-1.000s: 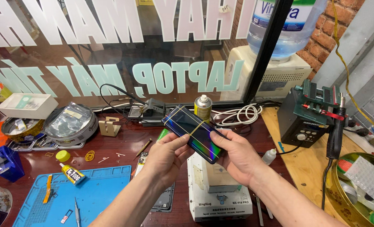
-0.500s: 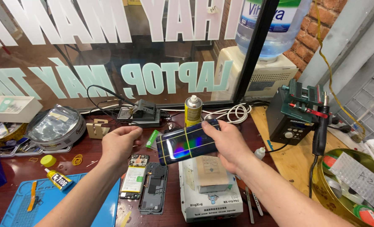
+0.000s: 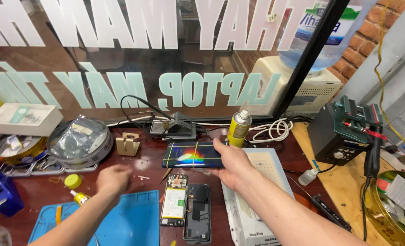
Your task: The person reassembles a disassembled smartphone by placing the back cover onto the chassis, applying adhesive around the edges, and securing the assembly with multiple rubber bands. The work is performed on a cluttered workbench with various tools and spare parts visible.
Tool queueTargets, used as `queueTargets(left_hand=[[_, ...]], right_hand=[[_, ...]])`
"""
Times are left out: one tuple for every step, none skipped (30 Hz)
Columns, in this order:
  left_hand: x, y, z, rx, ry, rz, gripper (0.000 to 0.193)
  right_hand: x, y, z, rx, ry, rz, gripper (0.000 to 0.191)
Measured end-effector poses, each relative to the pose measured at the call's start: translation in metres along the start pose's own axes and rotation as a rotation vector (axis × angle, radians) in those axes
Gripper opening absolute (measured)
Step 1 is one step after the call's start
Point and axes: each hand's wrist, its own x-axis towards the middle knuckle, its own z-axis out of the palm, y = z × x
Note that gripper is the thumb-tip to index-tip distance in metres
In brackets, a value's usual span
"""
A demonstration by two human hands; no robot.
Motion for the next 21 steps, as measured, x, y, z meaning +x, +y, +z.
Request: queueTargets(left_hand=[[0.012,-0.011,-0.019,0.449,0.082,0.097,0.024],[0.024,-0.018,-0.034,0.510,0.048,0.072,0.029],[0.033,-0.023,-0.041,0.551,0.020,0.075,0.031],[0.039,-0.029,-0.048,0.590,-0.001,0.070,0.033],[0.043,-0.030,-0.051,0.605,-0.004,0.071,0.033],[0.047,-0.030,-0.051,0.619,-0.011,0.076,0.033],[0.052,-0.028,-0.047,0.635,-0.022,0.085,0.034],[0.055,-0.027,-0.042,0.715,-0.033,0.072,0.039],[0.056,-0.027,-0.040,0.797,-0.041,0.053,0.045],[0.056,-0.028,-0.038,0.880,-0.043,0.034,0.051],[0.056,-0.029,-0.037,0.863,-0.017,0.044,0.050],[0.055,-0.031,-0.035,0.842,0.010,0.056,0.050],[0.054,-0.032,-0.034,0.820,0.037,0.069,0.050],[0.054,-0.033,-0.033,0.796,0.040,0.090,0.046],[0.053,-0.035,-0.033,0.774,0.044,0.106,0.042],[0.052,-0.036,-0.032,0.750,0.049,0.122,0.038],[0.052,-0.035,-0.031,0.769,0.009,0.115,0.038],[0.052,-0.033,-0.031,0.784,-0.029,0.108,0.038],[0.052,-0.030,-0.030,0.801,-0.066,0.099,0.038],[0.051,-0.028,-0.029,0.785,-0.055,0.070,0.038],[0.049,-0.026,-0.028,0.771,-0.042,0.041,0.038]], right_hand=[[0.000,0.001,0.004,0.031,0.009,0.003,0.034],[-0.002,0.002,0.006,0.023,0.041,-0.003,0.033],[-0.003,0.004,0.007,0.013,0.074,-0.003,0.033],[-0.004,0.006,0.009,-0.002,0.099,0.003,0.033],[-0.005,0.006,0.010,0.016,0.112,0.008,0.034],[-0.007,0.007,0.009,0.035,0.129,0.008,0.035],[-0.009,0.007,0.006,0.057,0.149,0.005,0.036],[-0.010,0.006,0.003,0.062,0.144,-0.007,0.037],[-0.012,0.007,0.001,0.065,0.137,-0.013,0.038],[-0.013,0.008,-0.001,0.069,0.125,-0.018,0.039],[-0.013,0.009,-0.003,0.085,0.147,-0.009,0.039],[-0.013,0.008,-0.005,0.098,0.167,-0.003,0.039],[-0.014,0.008,-0.007,0.111,0.188,0.001,0.039],[-0.014,0.007,-0.009,0.117,0.191,-0.006,0.039],[-0.014,0.007,-0.009,0.122,0.194,-0.009,0.039],[-0.014,0.008,-0.010,0.126,0.196,-0.011,0.040],[-0.014,0.008,-0.011,0.150,0.207,-0.006,0.040],[-0.015,0.008,-0.012,0.171,0.217,-0.002,0.039],[-0.015,0.007,-0.013,0.193,0.226,0.004,0.039],[-0.015,0.007,-0.013,0.190,0.216,-0.001,0.039],[-0.015,0.007,-0.013,0.189,0.207,-0.005,0.039]])
